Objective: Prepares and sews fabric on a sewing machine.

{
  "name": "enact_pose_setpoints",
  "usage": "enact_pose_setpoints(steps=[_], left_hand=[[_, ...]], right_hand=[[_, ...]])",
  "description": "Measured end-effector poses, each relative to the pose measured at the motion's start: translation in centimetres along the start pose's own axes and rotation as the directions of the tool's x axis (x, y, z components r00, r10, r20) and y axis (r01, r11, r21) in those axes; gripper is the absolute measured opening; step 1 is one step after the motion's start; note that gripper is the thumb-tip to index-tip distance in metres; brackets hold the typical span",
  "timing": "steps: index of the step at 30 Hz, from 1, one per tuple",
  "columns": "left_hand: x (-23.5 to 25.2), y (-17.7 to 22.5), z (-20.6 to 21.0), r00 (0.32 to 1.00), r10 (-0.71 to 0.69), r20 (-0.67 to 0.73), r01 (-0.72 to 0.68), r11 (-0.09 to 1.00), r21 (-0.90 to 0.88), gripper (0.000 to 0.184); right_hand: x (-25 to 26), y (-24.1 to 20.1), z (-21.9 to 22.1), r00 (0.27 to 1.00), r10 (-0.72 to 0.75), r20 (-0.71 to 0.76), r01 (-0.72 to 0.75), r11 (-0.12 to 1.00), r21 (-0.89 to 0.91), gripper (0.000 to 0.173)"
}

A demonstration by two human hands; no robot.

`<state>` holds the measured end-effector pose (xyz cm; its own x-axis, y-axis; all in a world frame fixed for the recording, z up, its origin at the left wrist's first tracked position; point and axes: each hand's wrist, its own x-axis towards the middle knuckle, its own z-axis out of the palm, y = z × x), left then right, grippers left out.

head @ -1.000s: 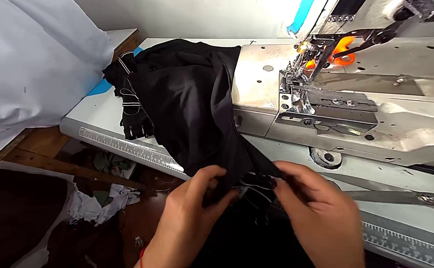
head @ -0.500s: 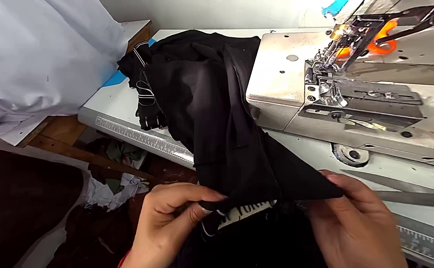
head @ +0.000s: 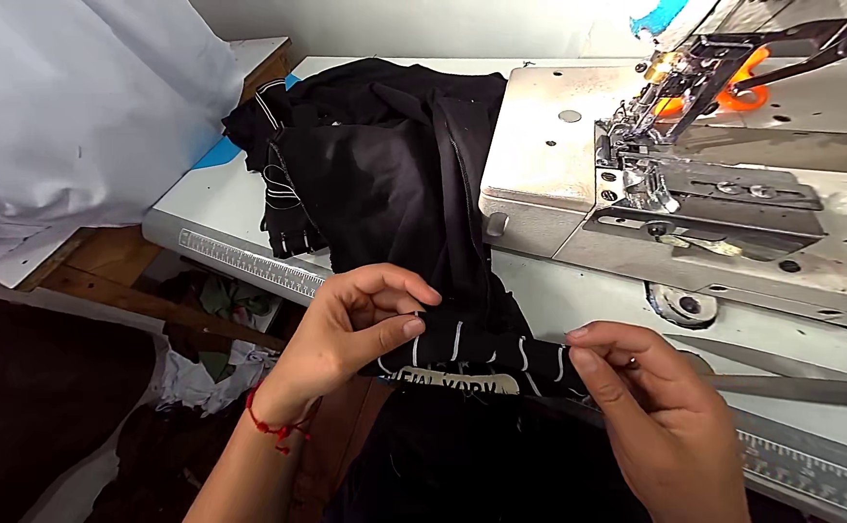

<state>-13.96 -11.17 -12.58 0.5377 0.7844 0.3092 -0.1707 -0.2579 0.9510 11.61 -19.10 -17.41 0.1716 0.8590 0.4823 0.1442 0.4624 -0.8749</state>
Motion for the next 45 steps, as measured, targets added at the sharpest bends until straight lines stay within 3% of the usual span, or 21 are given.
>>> enact_pose_setpoints(steps=[3, 8, 13, 16, 21, 24, 26, 28, 30, 31, 33, 35, 37, 39, 41, 43, 45], left_hand=[[-0.3, 1.3, -0.2, 0.997, 0.072, -0.034, -0.058, 0.946, 0.318, 0.013], [-1.0, 1.0, 0.3, 0.986, 0.168, 0.006, -0.145, 0.837, 0.527, 0.024], [-1.4, -0.2, 2.1, 0.944, 0.329, -0.029, -0.148, 0.498, 0.854, 0.028], [-1.4, -0.5, 2.8, 0.936, 0.343, -0.078, -0.081, 0.425, 0.902, 0.026], [-0.8, -1.8, 3.6, 0.858, 0.487, -0.166, -0.101, 0.476, 0.874, 0.018], [1.5, -2.3, 4.4, 0.815, 0.493, -0.304, -0.208, 0.739, 0.641, 0.023], [3.9, -1.3, 5.7, 0.780, 0.501, -0.374, -0.252, 0.800, 0.545, 0.020], [6.9, 0.3, 6.3, 0.710, 0.662, -0.240, -0.356, 0.632, 0.689, 0.019], [10.3, 2.0, 6.1, 0.642, 0.767, 0.000, -0.427, 0.357, 0.831, 0.017], [12.0, 2.6, 6.1, 0.642, 0.759, 0.105, -0.438, 0.251, 0.863, 0.017], [15.0, 2.7, 5.9, 0.718, 0.660, 0.221, -0.419, 0.157, 0.894, 0.015], [17.5, 1.6, 6.0, 0.849, 0.486, 0.207, -0.324, 0.169, 0.931, 0.014], [19.6, 1.1, 6.0, 0.959, 0.248, 0.140, -0.210, 0.285, 0.935, 0.017], [22.0, 1.2, 5.7, 0.976, 0.126, 0.176, -0.213, 0.431, 0.877, 0.015], [24.0, 0.7, 5.3, 0.951, 0.154, 0.267, -0.307, 0.552, 0.776, 0.011], [25.5, 0.1, 5.4, 0.925, 0.190, 0.328, -0.374, 0.606, 0.702, 0.009], [26.2, 0.2, 6.0, 0.946, 0.137, 0.293, -0.310, 0.642, 0.702, 0.007]], right_hand=[[0.0, 0.5, -0.4, 0.997, -0.068, 0.026, 0.069, 0.996, -0.062, 0.018], [0.0, 0.4, -0.4, 0.993, -0.080, 0.089, 0.082, 0.996, -0.019, 0.018], [-0.1, 1.0, 0.3, 0.993, -0.117, 0.035, 0.122, 0.965, -0.234, 0.022], [-0.2, 1.2, 0.8, 0.990, -0.143, 0.013, 0.137, 0.913, -0.383, 0.020], [-0.3, 0.4, 2.0, 0.992, -0.129, -0.010, 0.112, 0.896, -0.430, 0.020], [-0.1, -1.1, 2.8, 0.996, -0.087, -0.007, 0.075, 0.896, -0.438, 0.020], [0.2, -2.3, 3.5, 0.999, -0.032, -0.026, 0.021, 0.930, -0.367, 0.020], [0.6, -3.2, 3.9, 0.997, 0.054, -0.055, -0.065, 0.970, -0.233, 0.019], [1.3, -3.8, 3.9, 0.985, 0.169, -0.043, -0.171, 0.984, -0.051, 0.019], [1.7, -3.9, 3.8, 0.979, 0.203, -0.034, -0.202, 0.979, 0.025, 0.020], [2.6, -3.9, 3.4, 0.976, 0.212, -0.054, -0.206, 0.974, 0.098, 0.023], [3.6, -3.5, 3.0, 0.977, 0.178, -0.115, -0.166, 0.981, 0.102, 0.026], [4.5, -2.7, 2.6, 0.975, 0.139, -0.174, -0.122, 0.987, 0.106, 0.027], [4.9, -2.3, 2.3, 0.966, 0.116, -0.231, -0.100, 0.992, 0.082, 0.027], [5.1, -2.1, 2.0, 0.953, 0.116, -0.281, -0.104, 0.993, 0.058, 0.028], [5.2, -1.7, 2.1, 0.943, 0.101, -0.317, -0.091, 0.995, 0.046, 0.028], [5.3, -1.4, 2.6, 0.934, 0.084, -0.348, -0.074, 0.996, 0.040, 0.027]])
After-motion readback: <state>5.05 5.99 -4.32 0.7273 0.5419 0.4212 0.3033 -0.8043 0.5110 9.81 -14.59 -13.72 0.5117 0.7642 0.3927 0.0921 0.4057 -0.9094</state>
